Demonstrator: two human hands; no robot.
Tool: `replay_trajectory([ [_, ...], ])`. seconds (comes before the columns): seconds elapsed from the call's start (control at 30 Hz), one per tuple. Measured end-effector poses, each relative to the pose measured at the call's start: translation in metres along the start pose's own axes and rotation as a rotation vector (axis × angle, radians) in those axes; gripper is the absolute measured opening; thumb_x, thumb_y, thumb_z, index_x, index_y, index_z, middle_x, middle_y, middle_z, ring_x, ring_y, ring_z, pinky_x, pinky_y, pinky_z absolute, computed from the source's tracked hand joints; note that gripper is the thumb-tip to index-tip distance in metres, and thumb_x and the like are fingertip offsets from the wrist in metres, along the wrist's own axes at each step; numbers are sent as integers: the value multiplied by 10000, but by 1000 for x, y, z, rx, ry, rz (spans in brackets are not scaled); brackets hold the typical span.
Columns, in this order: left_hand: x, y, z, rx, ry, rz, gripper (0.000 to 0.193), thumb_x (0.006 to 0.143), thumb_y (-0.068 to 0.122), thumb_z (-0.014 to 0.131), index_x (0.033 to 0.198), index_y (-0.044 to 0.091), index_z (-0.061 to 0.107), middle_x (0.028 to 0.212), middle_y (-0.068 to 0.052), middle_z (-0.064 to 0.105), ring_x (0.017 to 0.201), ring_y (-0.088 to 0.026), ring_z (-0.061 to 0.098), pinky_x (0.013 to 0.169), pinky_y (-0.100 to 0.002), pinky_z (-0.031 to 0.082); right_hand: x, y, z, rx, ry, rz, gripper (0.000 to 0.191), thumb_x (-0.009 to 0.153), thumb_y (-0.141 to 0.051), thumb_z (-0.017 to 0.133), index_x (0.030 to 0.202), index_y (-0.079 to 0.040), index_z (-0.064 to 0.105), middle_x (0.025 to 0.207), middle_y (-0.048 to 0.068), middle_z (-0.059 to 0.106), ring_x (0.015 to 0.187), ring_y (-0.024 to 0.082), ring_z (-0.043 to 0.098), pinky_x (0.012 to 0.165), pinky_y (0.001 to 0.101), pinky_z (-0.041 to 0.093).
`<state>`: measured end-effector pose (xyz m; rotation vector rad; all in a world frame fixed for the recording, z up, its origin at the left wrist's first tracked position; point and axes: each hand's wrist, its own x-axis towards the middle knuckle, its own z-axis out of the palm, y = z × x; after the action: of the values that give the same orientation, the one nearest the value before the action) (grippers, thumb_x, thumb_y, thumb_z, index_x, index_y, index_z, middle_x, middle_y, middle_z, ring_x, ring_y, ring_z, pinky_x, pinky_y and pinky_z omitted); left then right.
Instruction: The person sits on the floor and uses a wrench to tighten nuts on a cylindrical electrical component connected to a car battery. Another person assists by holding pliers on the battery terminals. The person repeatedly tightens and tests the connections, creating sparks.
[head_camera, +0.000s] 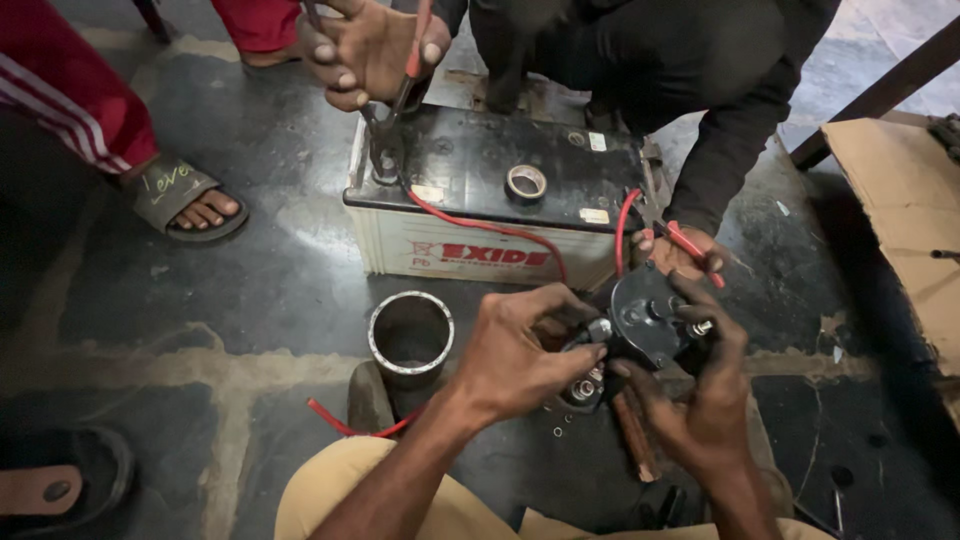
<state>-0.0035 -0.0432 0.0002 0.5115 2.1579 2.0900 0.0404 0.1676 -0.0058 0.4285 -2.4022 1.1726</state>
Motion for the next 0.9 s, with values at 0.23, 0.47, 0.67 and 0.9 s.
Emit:
replay_trajectory([
  [0.23, 4, -3, -9, -46, -98, -64, 265, 751, 76, 825, 961, -10, 687, 778, -29, 745, 717, -45, 675, 618, -248, 561, 1, -13, 2, -4, -17, 28, 772, 770, -41, 822, 1377, 20, 350, 1542, 256, 465, 1292, 329, 633, 1018, 395, 570],
  [0.47, 8, -12, -10, -262, -210, -137, 305, 825, -22, 789, 1110, 12, 688, 907, -21, 757, 826, -59, 693, 712, -237, 567, 4, -12, -6, -119, -17, 59, 899, 731, -118, 868, 1442, 17, 335, 1356, 185, 596, 1203, 287, 676, 998, 399, 557],
  [0.67, 16, -20, -11, -346, -256, -268, 349, 816, -48, 788, 1147, 10, 695, 978, -56, 765, 864, -88, 692, 699, -245, 539, 5, -6, -13, -2, -35, 62, 821, 772, -122, 836, 1403, 22, 330, 1545, 252, 459, 1287, 340, 627, 1033, 426, 574],
  [0.9, 18, -33, -14, -496, -248, -334, 353, 809, -49, 790, 1151, -14, 707, 1005, -52, 773, 886, -81, 714, 756, -234, 585, 8, 3, -11, 14, -10, 48, 775, 711, -126, 873, 1316, -16, 401, 1547, 241, 463, 1337, 339, 588, 999, 398, 585],
])
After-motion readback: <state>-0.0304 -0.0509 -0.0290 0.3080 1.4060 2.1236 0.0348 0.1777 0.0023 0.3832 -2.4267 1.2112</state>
